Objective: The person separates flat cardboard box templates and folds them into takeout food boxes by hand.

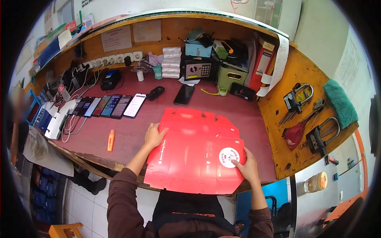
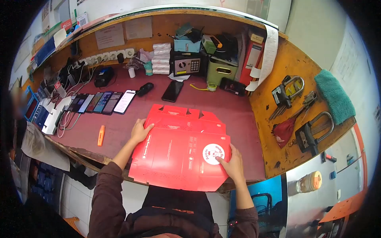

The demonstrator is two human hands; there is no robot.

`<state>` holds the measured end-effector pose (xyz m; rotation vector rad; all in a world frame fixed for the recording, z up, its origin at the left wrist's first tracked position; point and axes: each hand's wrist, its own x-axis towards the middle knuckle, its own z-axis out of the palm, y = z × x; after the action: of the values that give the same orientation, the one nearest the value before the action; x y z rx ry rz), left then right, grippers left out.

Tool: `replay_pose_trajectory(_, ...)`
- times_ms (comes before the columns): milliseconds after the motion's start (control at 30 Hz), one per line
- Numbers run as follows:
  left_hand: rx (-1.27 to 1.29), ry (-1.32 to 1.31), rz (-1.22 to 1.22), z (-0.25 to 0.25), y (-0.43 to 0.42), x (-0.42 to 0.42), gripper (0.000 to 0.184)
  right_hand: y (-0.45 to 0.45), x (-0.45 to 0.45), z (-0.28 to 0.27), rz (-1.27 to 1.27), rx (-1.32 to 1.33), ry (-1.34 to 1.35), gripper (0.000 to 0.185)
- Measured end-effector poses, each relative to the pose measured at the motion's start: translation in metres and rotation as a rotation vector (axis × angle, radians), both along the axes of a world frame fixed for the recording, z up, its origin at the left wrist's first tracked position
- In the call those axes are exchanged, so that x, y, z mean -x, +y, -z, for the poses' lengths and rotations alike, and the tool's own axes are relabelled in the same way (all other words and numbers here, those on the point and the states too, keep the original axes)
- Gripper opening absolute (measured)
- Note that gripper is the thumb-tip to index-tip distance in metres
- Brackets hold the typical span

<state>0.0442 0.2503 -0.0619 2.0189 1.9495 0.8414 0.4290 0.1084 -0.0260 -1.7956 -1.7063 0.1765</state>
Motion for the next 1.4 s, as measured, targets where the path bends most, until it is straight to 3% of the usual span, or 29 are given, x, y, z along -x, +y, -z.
replay_pose_trajectory(33,-0.036,-0.027,-0.05,-0.001,-0.003,-0.004,0.049,-0.001,0.0,-0.004,0.008,0.123,0.283,0.076)
replay_pose_trajectory(133,-0.127,-0.265,0.025,0.014,-0.001,0.01,0.037,0.001,-0.015,0.005,-0.054,0.099,0.446,0.074)
replay_pose_trajectory(167,-0.125,-0.258,0.021,0.018,-0.001,0.013,0.037,0.002,-0.022,0.008,-0.023,0.131,0.469,0.066)
replay_pose_trajectory(200,-0.137,-0.27,0.025,0.02,-0.002,0.013,0.034,0.004,-0.03,0.014,-0.093,0.182,0.683,0.056)
replay_pose_trajectory(267,-0.151,-0.284,0.019,0.02,-0.003,0.013,0.031,0.001,-0.037,0.007,-0.096,0.127,0.736,0.041)
replay_pose_trajectory(300,-0.15,-0.287,0.026,0.019,-0.002,0.012,0.031,0.001,-0.036,0.001,-0.106,0.13,0.734,0.041)
replay_pose_trajectory(367,-0.161,-0.286,0.054,0.023,-0.001,0.015,0.033,0.002,-0.034,-0.009,-0.08,-0.079,0.986,0.031)
replay_pose_trajectory(467,-0.164,-0.289,0.088,0.025,0.002,0.019,0.034,0.017,-0.026,-0.016,-0.043,-0.112,1.019,0.026)
replay_pose_trajectory(533,-0.172,-0.26,0.126,0.02,0.001,0.025,0.036,0.038,-0.023,-0.004,-0.087,-0.098,0.801,0.039)
replay_pose_trajectory(600,-0.07,-0.336,0.184,0.02,0.0,0.029,0.035,0.047,-0.02,-0.003,-0.013,0.064,0.305,0.052)
replay_pose_trajectory(633,-0.07,-0.338,0.185,0.023,0.001,0.03,0.035,0.055,-0.017,0.006,-0.026,0.017,0.194,0.064)
replay_pose_trajectory(733,-0.125,-0.442,0.195,0.024,0.0,0.029,0.037,0.05,0.008,-0.013,0.163,0.17,0.037,0.07)
replay_pose_trajectory(800,-0.056,-0.403,0.183,0.013,-0.008,0.025,0.041,0.05,0.005,-0.01,0.164,0.176,0.027,0.077)
replay_pose_trajectory(933,-0.145,-0.27,0.162,0.01,-0.018,0.017,0.042,0.05,-0.006,-0.006,0.123,0.235,0.186,0.069)
replay_pose_trajectory(1000,-0.014,-0.567,0.106,0.005,-0.02,0.017,0.041,0.048,-0.014,-0.001,0.092,0.238,0.299,0.066)
replay_pose_trajectory(1100,-0.028,-0.553,0.068,0.002,-0.015,0.024,0.043,0.04,-0.025,0.006,-0.035,0.188,0.604,0.06)
replay_pose_trajectory(1267,0.043,-0.745,0.045,0.007,-0.012,0.02,0.04,0.022,-0.015,0.008,-0.189,0.118,0.597,0.065)
replay_pose_trajectory(1333,0.072,-0.783,0.026,0.003,-0.012,0.018,0.039,0.015,0.004,-0.01,-0.09,0.205,0.418,0.061)
replay_pose_trajectory(1367,0.13,-0.904,0.039,-0.002,-0.013,0.018,0.037,0.014,0.009,-0.006,-0.005,0.143,0.176,0.056)
replay_pose_trajectory(1400,0.188,-1.022,0.051,-0.006,-0.015,0.018,0.035,0.012,0.015,-0.003,-0.004,0.142,0.18,0.056)
